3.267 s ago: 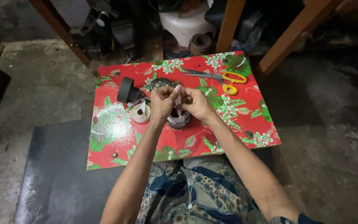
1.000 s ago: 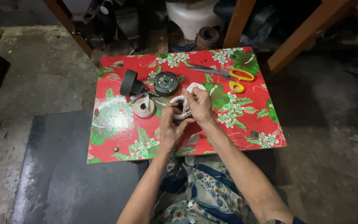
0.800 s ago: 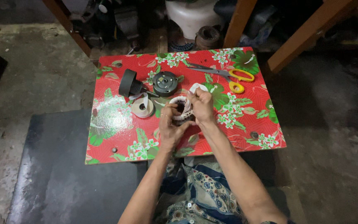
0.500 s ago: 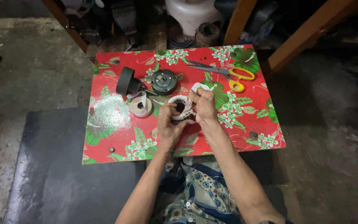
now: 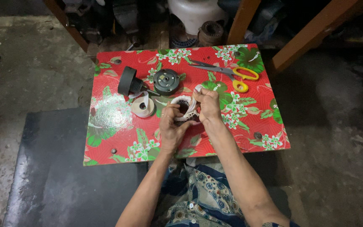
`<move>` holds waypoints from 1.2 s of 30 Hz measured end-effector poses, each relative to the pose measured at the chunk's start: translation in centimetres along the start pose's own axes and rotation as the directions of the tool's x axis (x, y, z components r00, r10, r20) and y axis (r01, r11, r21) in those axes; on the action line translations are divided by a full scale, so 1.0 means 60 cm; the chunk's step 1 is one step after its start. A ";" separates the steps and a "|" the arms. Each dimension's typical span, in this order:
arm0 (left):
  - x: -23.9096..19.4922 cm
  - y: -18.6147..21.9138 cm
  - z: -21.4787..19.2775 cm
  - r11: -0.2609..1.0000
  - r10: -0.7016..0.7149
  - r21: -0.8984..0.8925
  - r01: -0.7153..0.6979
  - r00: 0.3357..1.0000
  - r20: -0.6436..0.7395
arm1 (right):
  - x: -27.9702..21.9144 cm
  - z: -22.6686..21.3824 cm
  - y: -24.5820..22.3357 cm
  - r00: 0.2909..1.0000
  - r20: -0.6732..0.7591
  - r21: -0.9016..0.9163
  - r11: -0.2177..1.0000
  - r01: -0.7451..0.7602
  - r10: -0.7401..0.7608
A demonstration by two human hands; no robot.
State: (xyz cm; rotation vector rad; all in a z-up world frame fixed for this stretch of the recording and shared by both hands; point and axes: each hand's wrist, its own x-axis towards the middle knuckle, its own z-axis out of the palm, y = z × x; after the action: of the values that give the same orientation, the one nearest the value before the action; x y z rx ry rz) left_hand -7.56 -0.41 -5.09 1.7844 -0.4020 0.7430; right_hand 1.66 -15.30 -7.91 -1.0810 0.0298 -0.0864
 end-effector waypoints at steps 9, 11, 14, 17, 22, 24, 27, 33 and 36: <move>-0.003 -0.006 0.000 1.000 0.015 0.000 -0.015 1.000 -0.008 | 0.000 -0.005 0.000 1.000 -0.010 0.030 1.000 -0.009 0.009; -0.004 -0.009 0.001 1.000 0.027 0.008 -0.027 1.000 -0.012 | 0.002 -0.008 0.006 1.000 -0.011 0.046 0.999 -0.014 0.015; -0.007 -0.011 0.001 0.999 0.043 0.024 -0.043 0.999 -0.009 | 0.006 -0.011 0.011 1.000 0.006 0.012 1.000 0.004 -0.004; -0.002 -0.002 -0.004 1.000 -0.008 -0.023 0.009 1.000 0.028 | 0.010 -0.007 -0.008 0.993 0.115 -0.106 0.993 0.053 -0.041; 0.012 0.016 -0.032 0.996 -0.070 -0.048 0.075 0.993 0.097 | -0.003 -0.008 -0.065 0.904 0.424 -0.203 0.968 0.145 -0.047; 0.025 0.025 -0.032 0.932 -0.356 -0.014 0.362 0.922 0.153 | -0.011 0.002 -0.081 0.870 0.483 -0.272 0.927 0.258 -0.100; 0.052 0.032 -0.030 0.960 -0.251 0.169 0.224 0.954 0.161 | -0.019 0.023 -0.102 0.879 0.476 -0.338 0.916 0.217 -0.033; 0.077 0.009 -0.021 0.892 -0.386 -0.118 0.437 0.869 0.308 | -0.031 0.043 -0.130 0.851 0.512 -0.370 0.864 0.341 -0.117; 0.085 -0.005 -0.016 0.867 -0.422 -0.118 0.484 0.840 0.340 | -0.034 0.044 -0.139 0.823 0.549 -0.356 0.851 0.386 -0.144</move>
State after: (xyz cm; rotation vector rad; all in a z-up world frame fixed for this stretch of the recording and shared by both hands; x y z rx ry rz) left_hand -3.86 1.05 -1.74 1.7103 -0.2252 0.0817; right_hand -0.66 -16.69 0.67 -1.5501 -0.6171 -0.0524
